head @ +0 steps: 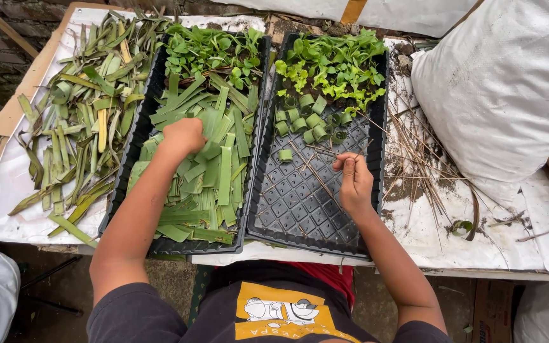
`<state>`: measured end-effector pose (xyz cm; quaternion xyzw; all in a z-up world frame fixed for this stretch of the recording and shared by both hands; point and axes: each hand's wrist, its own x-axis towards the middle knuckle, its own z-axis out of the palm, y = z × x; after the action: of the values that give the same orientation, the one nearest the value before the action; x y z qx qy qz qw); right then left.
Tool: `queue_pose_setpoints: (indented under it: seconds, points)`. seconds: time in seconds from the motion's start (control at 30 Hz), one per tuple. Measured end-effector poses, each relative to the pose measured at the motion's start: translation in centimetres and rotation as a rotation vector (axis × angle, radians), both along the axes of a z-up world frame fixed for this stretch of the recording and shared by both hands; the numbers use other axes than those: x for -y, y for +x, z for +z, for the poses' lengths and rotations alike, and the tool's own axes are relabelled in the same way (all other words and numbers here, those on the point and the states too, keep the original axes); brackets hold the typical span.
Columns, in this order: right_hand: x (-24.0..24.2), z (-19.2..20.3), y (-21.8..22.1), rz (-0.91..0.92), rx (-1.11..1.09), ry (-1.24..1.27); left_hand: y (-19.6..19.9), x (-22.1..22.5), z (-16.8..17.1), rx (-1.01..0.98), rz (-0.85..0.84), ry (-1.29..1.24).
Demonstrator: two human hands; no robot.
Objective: Wrapping small plant cuttings in long green leaves on a work table.
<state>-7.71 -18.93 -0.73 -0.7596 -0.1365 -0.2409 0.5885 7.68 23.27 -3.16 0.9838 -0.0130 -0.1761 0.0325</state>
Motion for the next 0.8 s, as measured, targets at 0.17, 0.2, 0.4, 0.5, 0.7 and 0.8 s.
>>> queue_pose_setpoints:
  seconds: [0.17,0.2,0.4,0.5,0.7,0.8]
  points:
    - [-0.1,0.0,-0.3,-0.017,0.001,0.014,-1.6,-0.8,3.7,0.197,0.068,-0.196]
    - [-0.1,0.1,-0.1,-0.016,0.009,0.013,-1.7,-1.0,4.4,0.277,0.091,-0.255]
    - [-0.3,0.1,-0.2,-0.009,0.008,0.017,-3.7,-0.5,9.1,0.364,0.179,-0.436]
    - [-0.2,-0.1,-0.1,0.002,0.0,0.037,-2.4,-1.2,7.7,0.523,0.145,-0.192]
    - [0.0,-0.1,-0.1,0.015,-0.005,0.002,-4.2,0.9,8.2,0.008,0.081,-0.326]
    - [-0.1,0.0,-0.3,0.004,-0.014,-0.001,-1.6,0.1,2.5,0.139,0.126,-0.197]
